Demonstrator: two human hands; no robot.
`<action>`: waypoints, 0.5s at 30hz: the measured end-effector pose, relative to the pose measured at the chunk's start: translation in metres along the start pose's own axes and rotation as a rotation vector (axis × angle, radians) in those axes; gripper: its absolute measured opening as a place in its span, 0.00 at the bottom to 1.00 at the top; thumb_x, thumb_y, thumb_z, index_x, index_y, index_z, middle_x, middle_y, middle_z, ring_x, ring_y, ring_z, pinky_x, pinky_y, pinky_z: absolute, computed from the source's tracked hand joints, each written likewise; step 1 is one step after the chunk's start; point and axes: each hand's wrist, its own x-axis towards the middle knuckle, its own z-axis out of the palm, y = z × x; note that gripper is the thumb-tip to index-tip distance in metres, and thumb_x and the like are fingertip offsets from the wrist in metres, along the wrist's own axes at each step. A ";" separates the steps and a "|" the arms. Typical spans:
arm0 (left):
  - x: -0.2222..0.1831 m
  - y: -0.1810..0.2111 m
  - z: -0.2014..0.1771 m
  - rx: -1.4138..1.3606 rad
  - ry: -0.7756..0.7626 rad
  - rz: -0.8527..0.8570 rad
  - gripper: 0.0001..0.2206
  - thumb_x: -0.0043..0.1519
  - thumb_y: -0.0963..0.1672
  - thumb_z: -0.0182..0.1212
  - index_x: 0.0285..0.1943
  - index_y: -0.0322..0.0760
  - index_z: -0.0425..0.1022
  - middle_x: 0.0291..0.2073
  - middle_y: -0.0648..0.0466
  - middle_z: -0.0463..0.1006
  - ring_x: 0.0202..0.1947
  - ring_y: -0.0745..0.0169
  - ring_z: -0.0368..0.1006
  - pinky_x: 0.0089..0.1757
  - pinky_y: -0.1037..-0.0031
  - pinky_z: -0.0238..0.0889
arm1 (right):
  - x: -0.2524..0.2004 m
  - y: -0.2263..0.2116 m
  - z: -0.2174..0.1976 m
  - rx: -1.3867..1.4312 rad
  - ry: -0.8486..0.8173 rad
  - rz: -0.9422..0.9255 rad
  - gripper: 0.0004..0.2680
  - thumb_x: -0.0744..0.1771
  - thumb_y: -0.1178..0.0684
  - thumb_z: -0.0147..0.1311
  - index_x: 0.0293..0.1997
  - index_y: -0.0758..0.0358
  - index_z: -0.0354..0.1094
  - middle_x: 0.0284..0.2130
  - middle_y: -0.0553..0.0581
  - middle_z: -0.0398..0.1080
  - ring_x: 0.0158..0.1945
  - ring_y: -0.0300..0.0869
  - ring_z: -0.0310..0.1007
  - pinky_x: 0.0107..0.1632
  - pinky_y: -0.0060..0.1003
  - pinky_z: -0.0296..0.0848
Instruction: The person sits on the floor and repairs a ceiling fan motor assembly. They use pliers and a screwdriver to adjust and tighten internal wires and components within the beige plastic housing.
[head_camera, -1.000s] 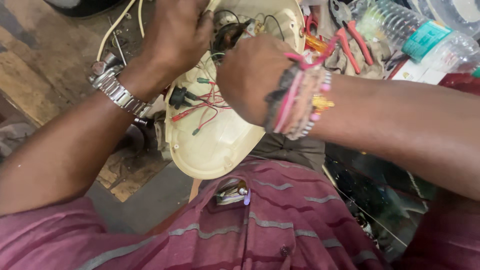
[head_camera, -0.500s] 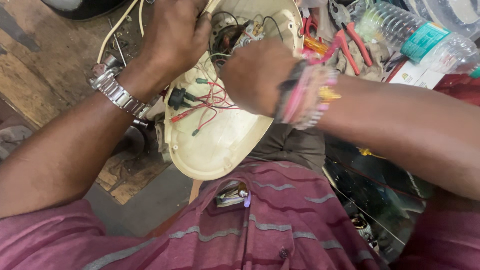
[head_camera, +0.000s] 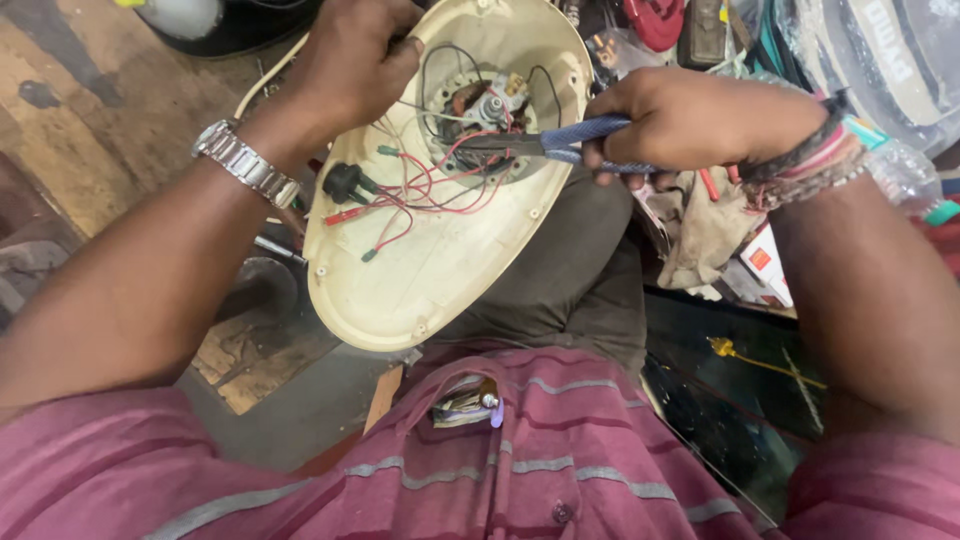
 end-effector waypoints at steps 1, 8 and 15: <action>0.001 0.005 -0.004 0.002 0.033 0.036 0.09 0.66 0.40 0.63 0.53 0.32 0.80 0.38 0.40 0.80 0.38 0.42 0.78 0.40 0.58 0.69 | 0.004 0.006 -0.001 0.018 -0.016 -0.053 0.09 0.64 0.55 0.51 0.42 0.67 0.75 0.30 0.55 0.78 0.28 0.42 0.75 0.31 0.41 0.75; -0.003 0.035 -0.028 0.191 -0.208 0.074 0.07 0.59 0.44 0.69 0.45 0.42 0.82 0.50 0.41 0.74 0.55 0.41 0.69 0.53 0.51 0.60 | 0.019 0.033 0.004 0.182 -0.057 -0.123 0.08 0.63 0.60 0.50 0.41 0.70 0.75 0.31 0.56 0.79 0.28 0.39 0.76 0.31 0.36 0.76; -0.009 0.037 -0.035 0.149 -0.327 0.271 0.14 0.44 0.44 0.75 0.39 0.47 0.83 0.74 0.44 0.57 0.74 0.35 0.45 0.67 0.46 0.39 | 0.019 0.034 0.006 0.212 -0.063 -0.138 0.08 0.63 0.60 0.50 0.41 0.69 0.75 0.31 0.56 0.79 0.28 0.38 0.76 0.31 0.36 0.76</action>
